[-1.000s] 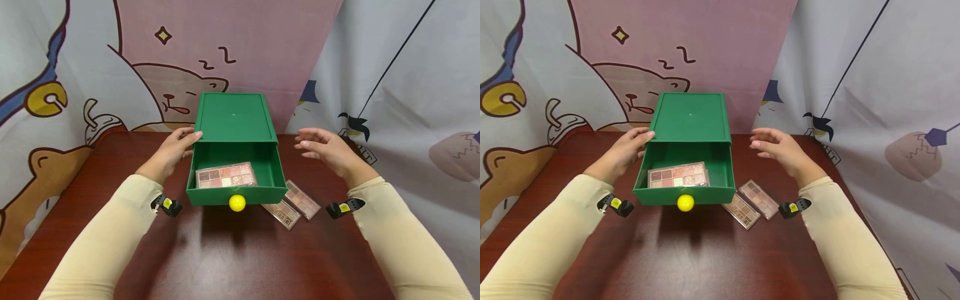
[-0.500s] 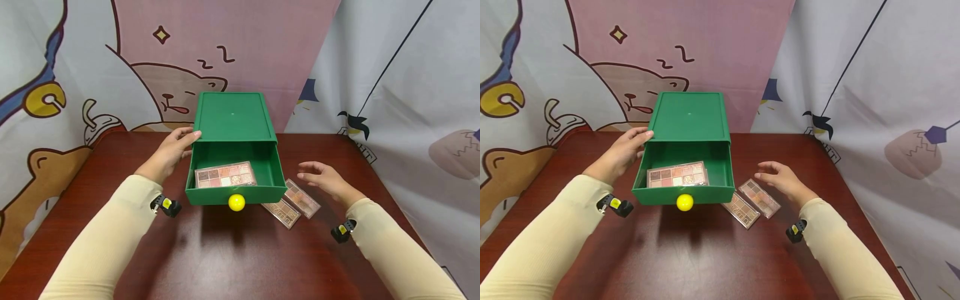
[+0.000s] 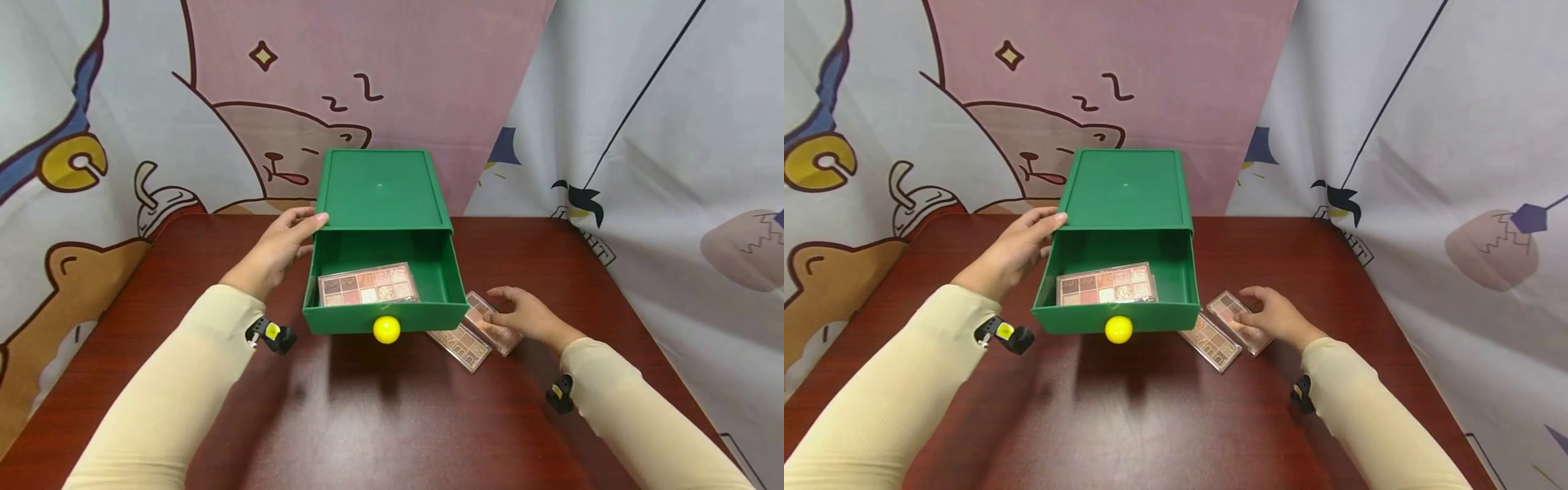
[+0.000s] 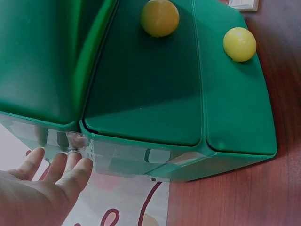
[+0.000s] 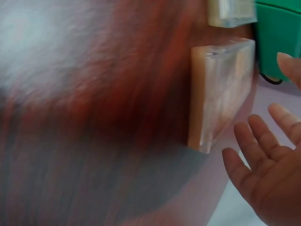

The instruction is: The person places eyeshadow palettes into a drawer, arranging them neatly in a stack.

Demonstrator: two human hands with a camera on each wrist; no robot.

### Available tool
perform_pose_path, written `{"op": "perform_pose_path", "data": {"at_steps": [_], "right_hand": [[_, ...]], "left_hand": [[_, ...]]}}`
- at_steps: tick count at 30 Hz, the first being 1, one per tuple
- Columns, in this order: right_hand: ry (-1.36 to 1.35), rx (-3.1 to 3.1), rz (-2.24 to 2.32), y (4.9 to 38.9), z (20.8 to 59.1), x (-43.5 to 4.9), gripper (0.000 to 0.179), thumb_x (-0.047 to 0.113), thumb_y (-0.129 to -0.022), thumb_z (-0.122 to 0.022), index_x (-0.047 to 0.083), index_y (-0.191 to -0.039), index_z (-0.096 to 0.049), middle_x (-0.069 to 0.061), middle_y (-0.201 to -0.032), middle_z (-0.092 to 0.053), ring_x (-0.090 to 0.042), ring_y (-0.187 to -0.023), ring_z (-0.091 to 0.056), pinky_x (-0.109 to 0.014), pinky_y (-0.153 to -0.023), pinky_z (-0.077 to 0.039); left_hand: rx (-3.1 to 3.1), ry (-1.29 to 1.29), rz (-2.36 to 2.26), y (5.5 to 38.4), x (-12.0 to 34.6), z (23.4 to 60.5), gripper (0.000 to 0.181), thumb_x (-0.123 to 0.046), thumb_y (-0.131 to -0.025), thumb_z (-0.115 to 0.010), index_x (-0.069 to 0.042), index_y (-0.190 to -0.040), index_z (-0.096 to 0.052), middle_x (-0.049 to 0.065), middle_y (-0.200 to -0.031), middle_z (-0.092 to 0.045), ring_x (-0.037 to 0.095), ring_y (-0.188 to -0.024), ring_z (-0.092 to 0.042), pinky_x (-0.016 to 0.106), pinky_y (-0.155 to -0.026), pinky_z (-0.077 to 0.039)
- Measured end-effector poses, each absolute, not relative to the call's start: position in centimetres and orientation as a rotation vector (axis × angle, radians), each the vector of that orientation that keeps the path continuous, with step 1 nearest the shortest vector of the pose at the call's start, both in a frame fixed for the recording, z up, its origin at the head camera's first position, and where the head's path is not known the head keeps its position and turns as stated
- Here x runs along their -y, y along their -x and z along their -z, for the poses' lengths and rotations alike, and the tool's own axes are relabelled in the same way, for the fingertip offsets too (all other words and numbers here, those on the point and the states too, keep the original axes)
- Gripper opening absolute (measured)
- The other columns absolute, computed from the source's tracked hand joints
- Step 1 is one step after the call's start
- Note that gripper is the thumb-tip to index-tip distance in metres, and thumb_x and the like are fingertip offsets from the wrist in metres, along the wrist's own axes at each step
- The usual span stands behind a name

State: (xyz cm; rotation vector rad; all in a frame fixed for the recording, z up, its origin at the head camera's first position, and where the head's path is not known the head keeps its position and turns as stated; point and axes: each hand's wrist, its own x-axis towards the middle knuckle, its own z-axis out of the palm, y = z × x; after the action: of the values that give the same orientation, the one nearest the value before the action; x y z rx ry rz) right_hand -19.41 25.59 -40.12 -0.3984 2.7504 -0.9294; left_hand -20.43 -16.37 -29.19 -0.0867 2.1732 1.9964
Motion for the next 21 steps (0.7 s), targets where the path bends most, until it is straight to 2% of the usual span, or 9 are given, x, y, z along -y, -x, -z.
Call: {"op": "perform_pose_path", "data": {"at_steps": [4,9,21], "right_hand": [[0.474,-2.764,0.835,19.25,40.56,-25.54,0.057,0.019,-0.082,-0.075,-0.009,-0.127,-0.054,-0.027,-0.119,-0.057,-0.04,-0.11,-0.053,-0.056,-0.094,-0.044],[0.438,-2.762,0.735,19.05,40.66,-25.35,0.06,0.017,-0.079,-0.076,-0.011,-0.127,-0.053,-0.027,-0.115,-0.057,-0.035,-0.101,-0.054,-0.053,-0.09,-0.047],[0.362,-2.777,0.559,19.01,40.85,-24.94,0.065,0.024,-0.078,-0.076,-0.01,-0.129,-0.052,-0.028,-0.115,-0.054,-0.033,-0.097,-0.053,-0.052,-0.093,-0.045]], "left_hand": [[-2.174,0.084,-1.997,20.46,16.37,29.19,0.069,-0.035,-0.097,-0.056,-0.006,-0.151,-0.025,0.014,-0.151,-0.029,0.025,-0.136,-0.033,0.04,-0.112,-0.033],[-2.17,0.083,-1.999,20.51,16.31,29.25,0.068,-0.035,-0.097,-0.056,-0.006,-0.151,-0.026,0.014,-0.15,-0.03,0.025,-0.136,-0.034,0.04,-0.112,-0.034],[-2.175,0.082,-1.999,20.45,16.38,29.19,0.068,-0.034,-0.097,-0.056,-0.005,-0.151,-0.026,0.015,-0.15,-0.029,0.026,-0.136,-0.033,0.04,-0.112,-0.034]]}}
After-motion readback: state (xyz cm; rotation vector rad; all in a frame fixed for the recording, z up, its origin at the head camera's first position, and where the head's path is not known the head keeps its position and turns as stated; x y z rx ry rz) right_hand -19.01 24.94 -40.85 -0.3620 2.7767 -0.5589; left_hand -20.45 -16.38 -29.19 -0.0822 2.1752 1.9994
